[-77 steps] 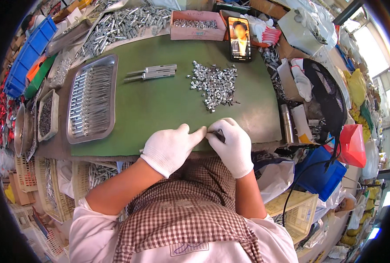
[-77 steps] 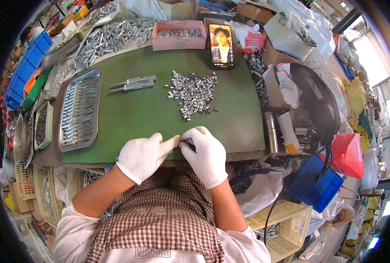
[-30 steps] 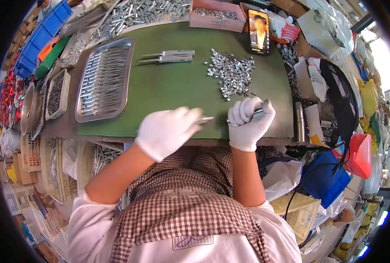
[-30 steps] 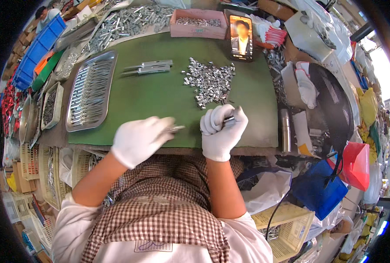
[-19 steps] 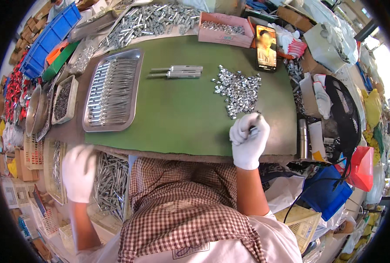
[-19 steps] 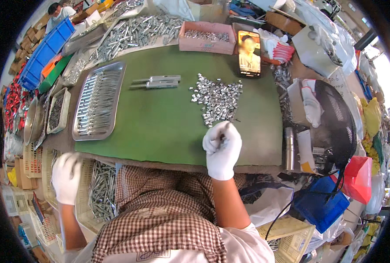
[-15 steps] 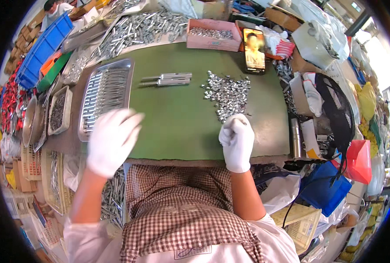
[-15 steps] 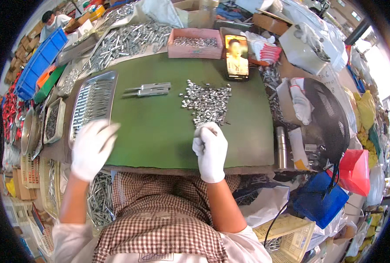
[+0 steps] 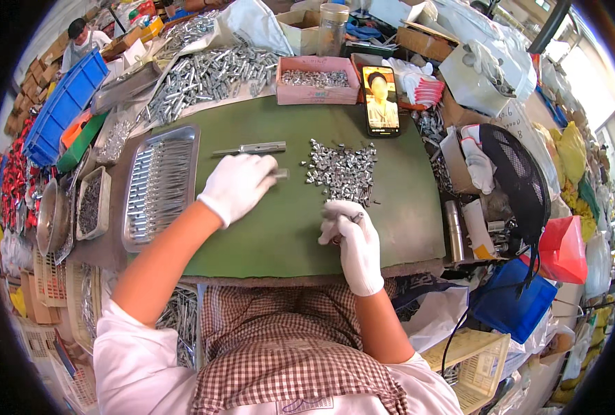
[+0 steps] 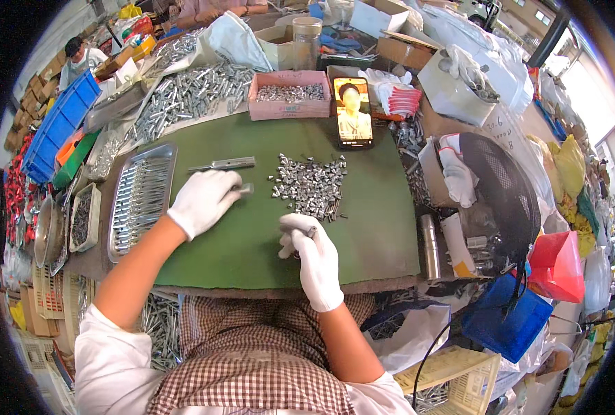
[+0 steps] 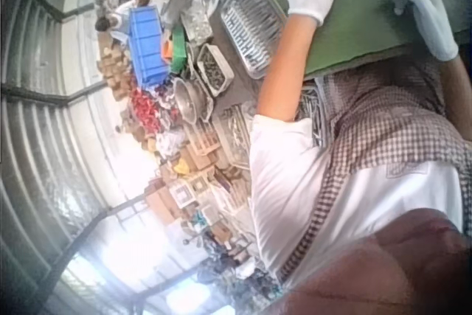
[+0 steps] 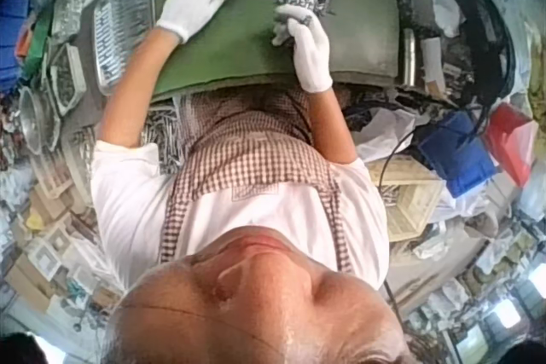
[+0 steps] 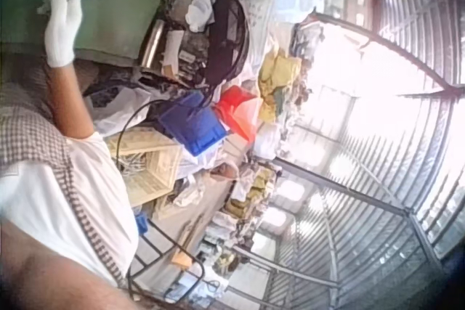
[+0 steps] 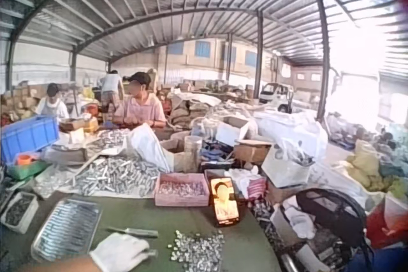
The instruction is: The person assembles metal tubes by inserting small metal components into their ends by hand, then gathers the assembled tubes together and inserts long metal rods into them.
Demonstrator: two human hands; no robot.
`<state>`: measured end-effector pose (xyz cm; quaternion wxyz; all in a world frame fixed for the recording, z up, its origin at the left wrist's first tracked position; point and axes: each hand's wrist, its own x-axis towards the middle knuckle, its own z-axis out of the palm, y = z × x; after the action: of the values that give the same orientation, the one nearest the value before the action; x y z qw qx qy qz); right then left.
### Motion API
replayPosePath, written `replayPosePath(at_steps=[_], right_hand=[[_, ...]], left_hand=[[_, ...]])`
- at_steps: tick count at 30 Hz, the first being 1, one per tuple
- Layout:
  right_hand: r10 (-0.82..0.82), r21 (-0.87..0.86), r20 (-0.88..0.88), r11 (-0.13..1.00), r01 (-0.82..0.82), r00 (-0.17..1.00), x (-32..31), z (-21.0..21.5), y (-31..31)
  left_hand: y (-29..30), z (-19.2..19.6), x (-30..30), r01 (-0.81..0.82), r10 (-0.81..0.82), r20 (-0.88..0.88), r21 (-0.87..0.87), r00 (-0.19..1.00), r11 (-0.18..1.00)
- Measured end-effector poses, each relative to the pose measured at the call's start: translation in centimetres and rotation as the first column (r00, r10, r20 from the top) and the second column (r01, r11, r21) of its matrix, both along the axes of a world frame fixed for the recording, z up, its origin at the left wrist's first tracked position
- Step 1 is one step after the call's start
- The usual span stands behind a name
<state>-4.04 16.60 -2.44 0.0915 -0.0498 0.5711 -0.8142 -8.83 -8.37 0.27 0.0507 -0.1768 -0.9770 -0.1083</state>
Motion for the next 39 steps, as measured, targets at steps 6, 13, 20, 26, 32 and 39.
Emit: replayPosePath(at_steps=[6,13,20,26,32,39], right_hand=[[0.106,0.363,0.098,0.922,-0.135,0.99,1.4,2.8,0.9],[0.104,0.351,0.165,0.923,-0.157,0.981,0.9,2.9,1.6],[0.091,0.524,0.019,0.847,-0.087,0.996,0.7,1.9,2.1],[0.126,0.565,-0.113,0.824,-0.04,0.986,0.7,1.6,2.2],[0.126,0.587,-0.102,0.809,-0.043,0.987,0.8,1.9,2.3],[0.127,0.688,-0.166,0.725,0.023,0.978,0.2,1.8,3.1]], left_hand=[[4.5,2.8,6.0,0.157,-0.156,0.016,-0.095,0.988,0.983],[4.7,1.7,7.1,0.182,-0.172,-0.088,0.118,0.981,0.976],[5.1,1.2,7.8,0.117,-0.109,-0.046,0.216,0.993,0.969],[5.5,0.9,8.0,0.072,-0.061,-0.05,0.254,0.997,0.965],[5.8,0.7,8.1,0.056,-0.041,-0.062,0.261,0.997,0.964],[6.2,0.7,8.8,0.05,-0.041,-0.069,0.132,0.997,0.99]])
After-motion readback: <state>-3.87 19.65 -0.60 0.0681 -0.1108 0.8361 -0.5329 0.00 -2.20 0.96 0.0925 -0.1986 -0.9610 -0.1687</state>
